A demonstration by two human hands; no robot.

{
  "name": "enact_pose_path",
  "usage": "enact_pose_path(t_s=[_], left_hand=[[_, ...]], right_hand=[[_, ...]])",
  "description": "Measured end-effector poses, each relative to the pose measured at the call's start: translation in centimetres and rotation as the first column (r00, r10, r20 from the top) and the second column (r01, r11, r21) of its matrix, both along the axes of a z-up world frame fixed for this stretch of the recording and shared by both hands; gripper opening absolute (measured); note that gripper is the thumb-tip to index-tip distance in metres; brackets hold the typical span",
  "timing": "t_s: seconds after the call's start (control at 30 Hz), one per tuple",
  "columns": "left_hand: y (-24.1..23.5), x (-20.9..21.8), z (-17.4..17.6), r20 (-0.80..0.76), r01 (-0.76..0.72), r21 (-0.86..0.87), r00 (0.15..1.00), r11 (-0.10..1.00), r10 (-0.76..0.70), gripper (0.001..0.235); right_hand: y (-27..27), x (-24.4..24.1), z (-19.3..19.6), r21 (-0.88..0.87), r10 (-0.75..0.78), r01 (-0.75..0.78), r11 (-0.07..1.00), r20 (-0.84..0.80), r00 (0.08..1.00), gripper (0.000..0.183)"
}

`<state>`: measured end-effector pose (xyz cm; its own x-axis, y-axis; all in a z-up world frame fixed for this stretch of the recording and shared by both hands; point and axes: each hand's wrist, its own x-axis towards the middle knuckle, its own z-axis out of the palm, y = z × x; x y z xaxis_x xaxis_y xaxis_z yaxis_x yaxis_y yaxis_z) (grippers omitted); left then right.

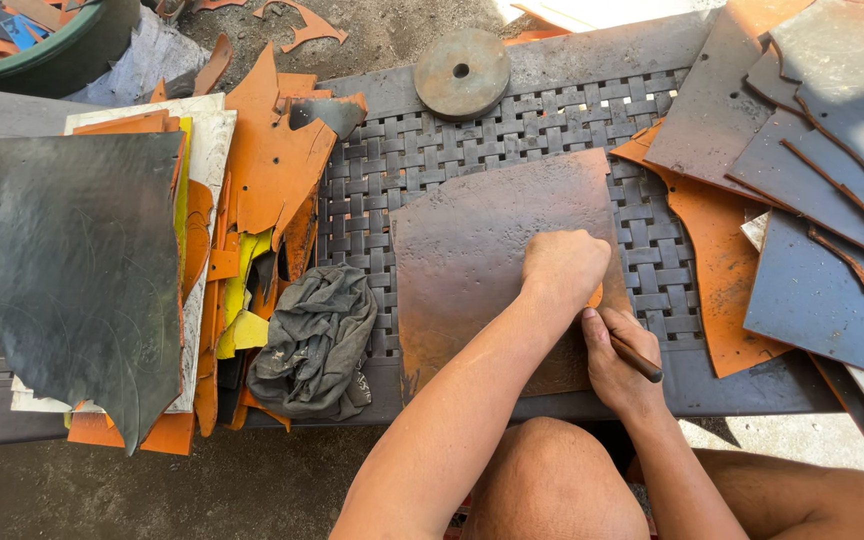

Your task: The person uses a pointed cutting tool to trace and cut a small orange rubber piece on a dark work surface. They repeatedly reposition the piece and continue cutting along its edges. The workspace contains stacks of rubber sheets and offcuts.

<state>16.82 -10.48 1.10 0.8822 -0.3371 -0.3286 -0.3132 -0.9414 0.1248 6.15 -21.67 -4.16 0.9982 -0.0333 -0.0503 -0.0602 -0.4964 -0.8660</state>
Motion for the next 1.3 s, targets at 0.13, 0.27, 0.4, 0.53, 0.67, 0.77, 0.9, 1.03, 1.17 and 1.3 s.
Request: enact_pose_path(t_s=[0.13,0.27,0.4,0.53,0.67,0.77,0.9,1.03,1.17,1.3], left_hand=[[-0.2,-0.1,0.3,-0.022,-0.01,0.012,1.0,1.0,0.011,0.014],[-0.4,-0.2,0.5,-0.025,0.022,0.029,0.999,0.999,-0.022,0.015],[-0.4,-0.4,0.6,-0.046,0.032,0.066,0.999,0.997,-0.029,0.014],[-0.7,-0.5,-0.1,-0.046,0.03,0.026,0.998,0.999,-0.029,0.017],[-3.0,-1.0,-0.6,-0.084,-0.033,0.022,0.996,0.999,0.035,0.018],[-5.5,-1.8,-1.4,-0.195,-0.053,0.069,0.979,0.996,0.066,0.021],[-8.3,-2.5,-3.6,0.052,-0.203,0.192,0.979,0.96,0.196,0.037],[-9.7,-2.2,-5.4,-0.14,-0.173,0.149,0.971,0.974,0.194,0.029],[-9.8,-2.2,-5.7,-0.17,-0.126,0.13,0.974,0.983,0.148,0.027],[-9.5,-2.1,-5.1,-0.197,-0.112,0.123,0.971,0.986,0.134,0.027]], right_hand=[[0.0,0.1,0.6,-0.025,0.041,-0.041,0.999,0.008,0.999,0.031],[-0.3,-0.1,1.0,-0.199,0.083,-0.074,0.977,0.037,0.996,0.029],[-2.5,0.5,2.4,-0.431,-0.04,-0.064,0.9,-0.227,0.973,0.036],[-7.9,1.7,6.7,-0.209,-0.11,0.159,0.965,0.23,0.967,0.029],[-9.0,4.1,11.3,-0.106,-0.015,0.048,0.993,0.294,0.956,0.036],[-6.5,8.0,12.7,-0.183,0.001,0.009,0.983,0.058,0.998,0.038],[-1.1,13.6,10.0,-0.045,0.405,-0.432,0.901,-0.276,0.872,0.044],[1.5,15.6,5.7,0.082,0.489,-0.54,0.838,-0.554,0.674,0.05],[1.4,16.7,3.2,0.13,0.501,-0.547,0.827,-0.613,0.611,0.048],[1.3,17.0,2.5,0.12,0.516,-0.583,0.803,-0.629,0.581,0.049]])
